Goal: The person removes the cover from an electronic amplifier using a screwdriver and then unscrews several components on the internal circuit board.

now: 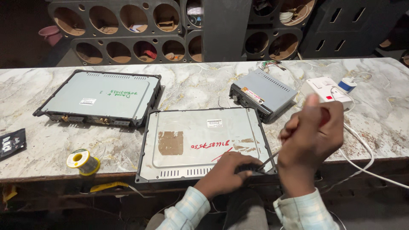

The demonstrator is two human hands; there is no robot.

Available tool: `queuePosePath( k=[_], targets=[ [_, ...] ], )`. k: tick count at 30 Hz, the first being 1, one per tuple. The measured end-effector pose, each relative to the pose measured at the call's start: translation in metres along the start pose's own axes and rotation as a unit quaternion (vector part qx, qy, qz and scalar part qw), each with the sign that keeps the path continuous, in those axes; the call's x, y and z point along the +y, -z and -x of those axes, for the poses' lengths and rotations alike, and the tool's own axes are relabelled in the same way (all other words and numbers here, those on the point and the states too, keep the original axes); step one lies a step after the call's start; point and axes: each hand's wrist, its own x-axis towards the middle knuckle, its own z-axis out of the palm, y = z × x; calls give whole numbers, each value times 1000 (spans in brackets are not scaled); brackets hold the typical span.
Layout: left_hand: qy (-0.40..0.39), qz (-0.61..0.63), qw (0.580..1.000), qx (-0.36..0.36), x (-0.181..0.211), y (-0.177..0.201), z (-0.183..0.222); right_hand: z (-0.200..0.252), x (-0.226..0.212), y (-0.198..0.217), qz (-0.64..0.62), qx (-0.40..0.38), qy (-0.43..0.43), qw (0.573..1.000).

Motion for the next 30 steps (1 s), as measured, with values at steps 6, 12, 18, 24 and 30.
queuePosePath(
  k=[6,12,18,24,30],
  targets=[
    [-91,-172,963,185,8,-40,1,14,-1,-17,95,35,26,995],
    [-90,-122,971,183,7,-37,4,-11,20,-12,-39,-129,-33,990],
    [-79,-120,976,166,13,-30,3,-23,8,2,-103,-158,-73,979],
    [-91,-122,972,178,9,-31,4,-1,12,-16,-46,-26,-2,999],
    [-105,-94,973,182,8,-37,15,-37,16,6,-250,-364,-200,875]
  ],
)
